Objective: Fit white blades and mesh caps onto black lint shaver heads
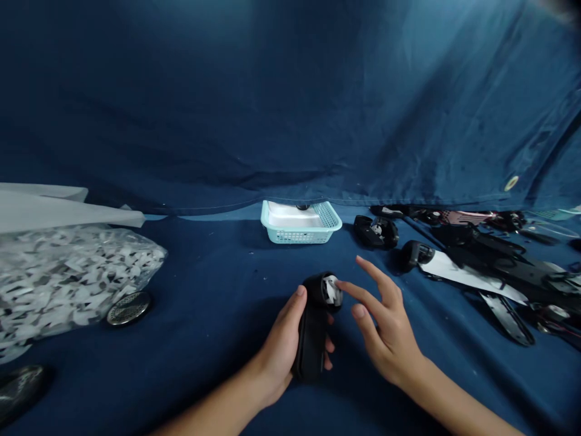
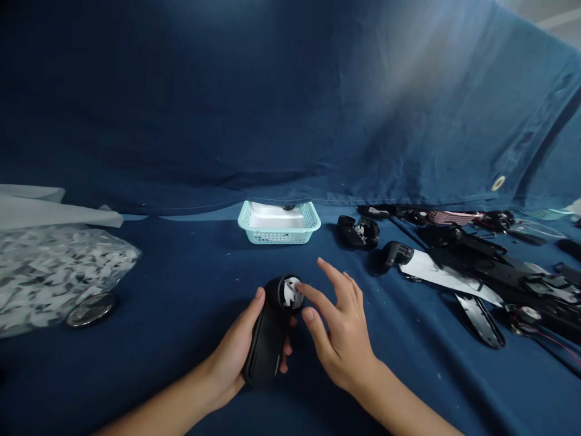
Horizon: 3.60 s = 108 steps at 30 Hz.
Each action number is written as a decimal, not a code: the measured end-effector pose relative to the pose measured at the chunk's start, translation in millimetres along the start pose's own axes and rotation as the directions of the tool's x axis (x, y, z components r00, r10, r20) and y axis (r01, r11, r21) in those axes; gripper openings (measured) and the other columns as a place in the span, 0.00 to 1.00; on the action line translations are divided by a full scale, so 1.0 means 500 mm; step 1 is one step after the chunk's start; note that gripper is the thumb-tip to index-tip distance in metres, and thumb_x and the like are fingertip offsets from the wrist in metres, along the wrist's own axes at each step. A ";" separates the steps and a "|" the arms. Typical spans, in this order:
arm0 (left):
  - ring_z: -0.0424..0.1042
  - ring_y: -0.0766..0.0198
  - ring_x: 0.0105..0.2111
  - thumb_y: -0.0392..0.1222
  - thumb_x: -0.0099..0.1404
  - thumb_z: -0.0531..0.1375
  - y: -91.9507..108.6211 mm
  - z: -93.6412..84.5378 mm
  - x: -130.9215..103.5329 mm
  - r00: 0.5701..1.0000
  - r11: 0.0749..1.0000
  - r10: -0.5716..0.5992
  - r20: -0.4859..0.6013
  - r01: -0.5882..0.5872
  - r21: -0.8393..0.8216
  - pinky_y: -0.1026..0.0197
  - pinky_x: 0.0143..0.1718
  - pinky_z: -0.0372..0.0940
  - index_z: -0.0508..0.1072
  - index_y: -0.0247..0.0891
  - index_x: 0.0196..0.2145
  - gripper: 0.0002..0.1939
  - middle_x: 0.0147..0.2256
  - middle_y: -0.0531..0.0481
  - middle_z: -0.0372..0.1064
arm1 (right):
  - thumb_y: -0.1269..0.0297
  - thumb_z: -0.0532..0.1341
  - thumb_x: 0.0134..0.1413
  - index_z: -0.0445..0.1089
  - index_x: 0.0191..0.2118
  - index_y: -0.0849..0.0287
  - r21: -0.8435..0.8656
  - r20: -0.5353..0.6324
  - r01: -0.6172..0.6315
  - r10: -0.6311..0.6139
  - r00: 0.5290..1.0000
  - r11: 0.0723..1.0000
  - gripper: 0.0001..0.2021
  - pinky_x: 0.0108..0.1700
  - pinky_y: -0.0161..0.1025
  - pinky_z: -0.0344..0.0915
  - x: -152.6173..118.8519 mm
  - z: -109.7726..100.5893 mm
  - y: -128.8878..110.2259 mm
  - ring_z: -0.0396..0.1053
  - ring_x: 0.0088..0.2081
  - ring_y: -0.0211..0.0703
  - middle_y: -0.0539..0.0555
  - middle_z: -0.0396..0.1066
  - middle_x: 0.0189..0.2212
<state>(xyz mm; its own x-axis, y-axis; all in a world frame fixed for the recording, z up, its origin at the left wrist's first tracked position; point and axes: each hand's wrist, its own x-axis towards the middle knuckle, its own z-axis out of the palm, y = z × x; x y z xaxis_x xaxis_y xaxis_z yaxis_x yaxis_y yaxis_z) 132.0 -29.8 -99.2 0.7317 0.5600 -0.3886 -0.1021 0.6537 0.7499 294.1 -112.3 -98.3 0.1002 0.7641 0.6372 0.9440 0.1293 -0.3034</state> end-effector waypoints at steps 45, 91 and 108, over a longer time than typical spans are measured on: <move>0.71 0.61 0.20 0.74 0.61 0.45 -0.005 -0.021 0.014 0.989 0.993 -0.119 0.092 0.120 -0.009 0.62 0.24 0.65 0.74 0.29 0.39 0.41 0.24 0.43 0.71 | 0.60 0.51 0.63 0.56 0.63 0.47 -0.104 0.066 0.224 -0.218 0.974 0.969 0.23 0.59 0.67 0.49 -0.005 -0.005 0.001 0.47 0.65 0.63 0.57 0.38 0.68; 0.70 0.63 0.19 0.70 0.63 0.48 -0.001 -0.027 0.009 0.986 0.997 -0.053 0.159 0.062 -0.047 0.64 0.22 0.66 0.74 0.29 0.39 0.36 0.23 0.43 0.72 | 0.62 0.51 0.62 0.62 0.57 0.54 -0.070 -0.084 0.143 -0.149 0.985 0.987 0.19 0.58 0.63 0.55 0.001 0.019 -0.021 0.50 0.63 0.61 0.60 0.45 0.66; 0.71 0.63 0.20 0.64 0.66 0.51 0.006 -0.028 0.014 0.985 0.957 -0.081 0.151 0.119 -0.264 0.63 0.20 0.68 0.74 0.31 0.39 0.30 0.25 0.47 0.72 | 0.58 0.48 0.64 0.57 0.62 0.55 -0.002 -0.014 0.216 -0.216 0.976 0.976 0.23 0.59 0.64 0.52 -0.017 0.028 -0.032 0.43 0.65 0.65 0.60 0.42 0.66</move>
<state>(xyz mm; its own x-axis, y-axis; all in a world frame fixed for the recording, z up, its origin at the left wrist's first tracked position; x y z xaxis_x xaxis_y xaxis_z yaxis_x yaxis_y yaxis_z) 127.4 -16.8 -107.2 0.8311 0.4219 -0.3622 -0.1886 0.8267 0.5301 273.9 -112.2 -108.6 -0.1021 0.7094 0.6974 0.9440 0.2902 -0.1570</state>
